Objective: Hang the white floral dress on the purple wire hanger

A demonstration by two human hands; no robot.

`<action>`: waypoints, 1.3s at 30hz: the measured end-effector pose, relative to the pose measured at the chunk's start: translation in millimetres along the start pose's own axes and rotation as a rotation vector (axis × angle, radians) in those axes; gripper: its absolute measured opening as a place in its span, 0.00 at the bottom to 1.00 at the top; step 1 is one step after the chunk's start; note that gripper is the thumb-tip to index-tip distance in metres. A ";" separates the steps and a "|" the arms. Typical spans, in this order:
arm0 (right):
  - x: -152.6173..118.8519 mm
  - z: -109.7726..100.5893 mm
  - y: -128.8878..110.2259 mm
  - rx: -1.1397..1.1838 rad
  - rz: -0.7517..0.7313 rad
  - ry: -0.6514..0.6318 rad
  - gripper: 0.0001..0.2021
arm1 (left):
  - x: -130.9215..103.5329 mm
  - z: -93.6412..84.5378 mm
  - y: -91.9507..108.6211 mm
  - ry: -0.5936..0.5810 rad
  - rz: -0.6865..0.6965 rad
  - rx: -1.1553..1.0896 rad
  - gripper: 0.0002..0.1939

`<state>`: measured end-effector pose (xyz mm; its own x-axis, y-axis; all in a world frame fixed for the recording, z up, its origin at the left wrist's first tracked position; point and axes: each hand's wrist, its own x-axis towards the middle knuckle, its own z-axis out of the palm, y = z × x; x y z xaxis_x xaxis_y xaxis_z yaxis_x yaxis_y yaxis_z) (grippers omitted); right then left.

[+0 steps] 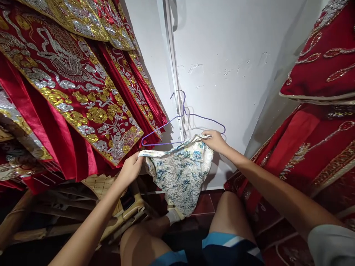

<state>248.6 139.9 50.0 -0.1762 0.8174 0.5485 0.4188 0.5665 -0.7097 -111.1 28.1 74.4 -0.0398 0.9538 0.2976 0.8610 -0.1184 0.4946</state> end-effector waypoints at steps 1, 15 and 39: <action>-3.4 -4.7 -2.3 -0.017 0.003 0.026 0.06 | 2.5 1.8 2.3 0.030 -0.019 -0.018 0.24; -23.0 -33.0 -18.7 -0.116 -0.022 0.104 0.05 | -10.7 -1.7 23.2 0.067 0.189 0.055 0.26; -43.1 -27.9 -42.8 -0.010 0.087 -0.036 0.11 | 47.3 -10.0 83.1 0.166 0.246 -0.210 0.14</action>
<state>263.1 77.6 69.0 -0.1703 0.8669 0.4685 0.4430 0.4921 -0.7494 -46.5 60.6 137.7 0.0590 0.8337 0.5491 0.7327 -0.4098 0.5434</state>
